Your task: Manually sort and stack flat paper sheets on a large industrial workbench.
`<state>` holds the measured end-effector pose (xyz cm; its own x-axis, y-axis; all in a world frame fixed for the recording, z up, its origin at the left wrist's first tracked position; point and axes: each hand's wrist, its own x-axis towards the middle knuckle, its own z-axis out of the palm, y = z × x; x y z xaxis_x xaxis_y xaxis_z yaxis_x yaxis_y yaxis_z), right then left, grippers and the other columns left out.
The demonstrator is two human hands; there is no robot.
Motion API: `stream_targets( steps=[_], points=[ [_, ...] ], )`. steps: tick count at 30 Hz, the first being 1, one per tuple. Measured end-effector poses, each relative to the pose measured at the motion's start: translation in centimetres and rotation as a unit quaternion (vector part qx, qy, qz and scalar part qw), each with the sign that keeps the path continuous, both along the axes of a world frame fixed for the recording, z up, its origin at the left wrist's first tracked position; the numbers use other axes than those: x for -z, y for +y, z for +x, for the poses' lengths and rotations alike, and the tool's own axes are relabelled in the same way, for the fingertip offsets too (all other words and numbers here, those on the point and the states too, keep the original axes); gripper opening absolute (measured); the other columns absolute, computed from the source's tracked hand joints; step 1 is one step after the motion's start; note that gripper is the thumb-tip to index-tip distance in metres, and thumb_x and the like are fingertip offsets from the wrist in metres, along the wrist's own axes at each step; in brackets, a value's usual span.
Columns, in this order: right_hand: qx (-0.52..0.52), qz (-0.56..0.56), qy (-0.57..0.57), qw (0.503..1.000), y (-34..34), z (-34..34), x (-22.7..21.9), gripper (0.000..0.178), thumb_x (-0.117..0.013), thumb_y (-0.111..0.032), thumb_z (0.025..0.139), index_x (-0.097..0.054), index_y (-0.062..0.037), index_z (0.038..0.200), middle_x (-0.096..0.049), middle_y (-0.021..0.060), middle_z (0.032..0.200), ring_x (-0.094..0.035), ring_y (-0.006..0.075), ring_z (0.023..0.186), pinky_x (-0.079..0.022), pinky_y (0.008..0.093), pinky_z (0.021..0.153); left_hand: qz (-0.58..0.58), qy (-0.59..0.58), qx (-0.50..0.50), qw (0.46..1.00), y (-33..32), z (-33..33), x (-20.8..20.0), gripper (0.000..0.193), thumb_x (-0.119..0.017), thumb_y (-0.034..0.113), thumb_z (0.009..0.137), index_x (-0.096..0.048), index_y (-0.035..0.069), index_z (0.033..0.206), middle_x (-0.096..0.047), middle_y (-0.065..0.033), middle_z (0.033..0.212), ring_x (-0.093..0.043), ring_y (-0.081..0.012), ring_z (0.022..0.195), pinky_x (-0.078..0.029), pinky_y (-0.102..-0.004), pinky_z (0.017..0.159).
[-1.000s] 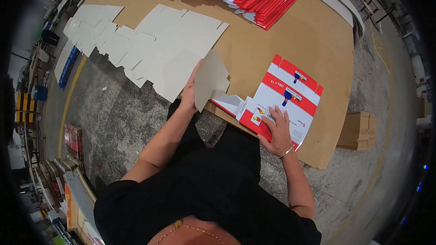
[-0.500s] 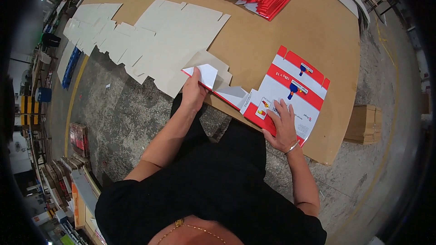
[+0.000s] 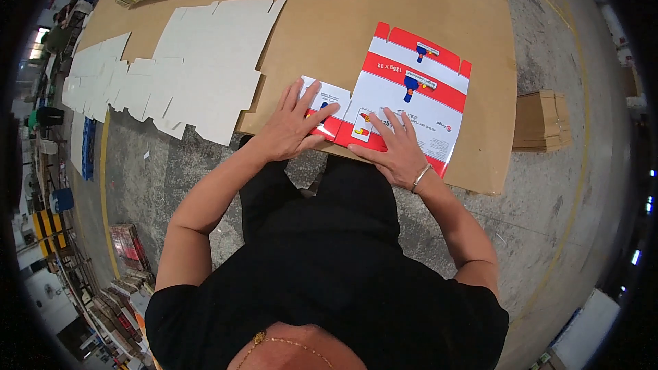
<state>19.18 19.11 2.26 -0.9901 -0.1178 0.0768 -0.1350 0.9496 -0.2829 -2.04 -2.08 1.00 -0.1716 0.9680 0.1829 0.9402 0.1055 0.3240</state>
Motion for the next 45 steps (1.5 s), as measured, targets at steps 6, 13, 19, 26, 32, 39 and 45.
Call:
stream_targets(
  steps=[6, 13, 19, 26, 32, 39, 45],
  points=[
    [0.017, -0.013, -0.003, 1.000, -0.5, -0.1, -0.2, 0.054, -0.069, -0.017, 0.082, -0.061, -0.0425, 0.130, -0.037, 0.0140, 0.152, -0.029, 0.0437, 0.141, -0.019, 0.0616, 0.116, -0.042, 0.064, -0.052, 0.996, 0.4, 0.7, 0.7, 0.053, -0.049, 0.041, 0.098, -0.042, 0.025, 0.148, -0.023, -0.0230, 0.156, -0.020, -0.0508, 0.141, -0.017, -0.0634, 0.113],
    [0.060, -0.003, -0.010, 0.998, -0.7, -0.2, 0.6, 0.051, -0.061, -0.029, 0.091, -0.051, -0.0285, 0.141, -0.038, 0.0119, 0.152, -0.028, 0.0395, 0.142, -0.019, 0.0600, 0.116, -0.031, 0.082, -0.089, 0.992, 1.3, 1.7, 0.1, 0.054, -0.054, 0.040, 0.093, -0.045, 0.033, 0.146, -0.028, -0.0251, 0.153, -0.028, -0.0528, 0.135, -0.022, -0.0667, 0.109],
    [0.072, 0.004, -0.010, 0.997, -0.9, 0.0, 0.5, 0.052, -0.060, -0.032, 0.092, -0.050, -0.0268, 0.142, -0.038, 0.0110, 0.152, -0.027, 0.0376, 0.144, -0.018, 0.0598, 0.116, -0.032, 0.104, -0.125, 0.986, 2.3, 2.8, 0.8, 0.056, -0.058, 0.038, 0.091, -0.046, 0.033, 0.145, -0.030, -0.0303, 0.149, -0.031, -0.0596, 0.129, -0.027, -0.0659, 0.107],
    [0.078, 0.010, 0.001, 0.997, -0.9, -0.4, 0.2, 0.053, -0.061, -0.033, 0.091, -0.050, -0.0265, 0.142, -0.038, 0.0105, 0.153, -0.027, 0.0364, 0.144, -0.018, 0.0603, 0.115, -0.051, 0.145, -0.138, 0.978, 3.0, 2.9, 0.1, 0.059, -0.061, 0.040, 0.089, -0.045, 0.032, 0.146, -0.036, -0.0338, 0.143, -0.038, -0.0599, 0.121, -0.031, -0.0653, 0.104],
    [0.082, 0.042, 0.030, 0.995, -1.0, -0.9, 0.6, 0.054, -0.065, -0.030, 0.088, -0.053, -0.0255, 0.141, -0.040, 0.0112, 0.152, -0.029, 0.0365, 0.144, -0.018, 0.0613, 0.114, -0.120, 0.154, -0.199, 0.960, 5.4, 1.8, -0.9, 0.060, -0.062, 0.048, 0.088, -0.048, 0.030, 0.144, -0.042, -0.0314, 0.137, -0.045, -0.0526, 0.110, -0.033, -0.0643, 0.099],
    [0.434, -0.112, 0.134, 0.884, 17.6, 5.1, 2.8, 0.060, -0.067, -0.007, 0.087, -0.048, -0.0135, 0.144, -0.055, 0.0203, 0.135, -0.054, 0.0350, 0.122, -0.042, 0.0449, 0.105, 0.005, 0.054, -0.228, 0.972, 2.0, -1.3, 1.2, 0.063, -0.058, 0.048, 0.092, -0.042, 0.023, 0.147, -0.036, -0.0253, 0.147, -0.028, -0.0503, 0.138, -0.021, -0.0654, 0.110],
    [0.322, -0.608, 0.089, 0.720, 24.7, 4.8, 1.2, 0.082, -0.071, -0.001, 0.085, -0.028, -0.0095, 0.154, -0.051, 0.0134, 0.142, -0.059, 0.0206, 0.119, -0.049, 0.0345, 0.101, 0.047, 0.015, -0.191, 0.980, 1.1, -1.3, 0.9, 0.052, -0.061, 0.036, 0.089, -0.055, 0.014, 0.136, -0.036, -0.0256, 0.146, -0.029, -0.0476, 0.137, -0.022, -0.0631, 0.112]
  ],
)
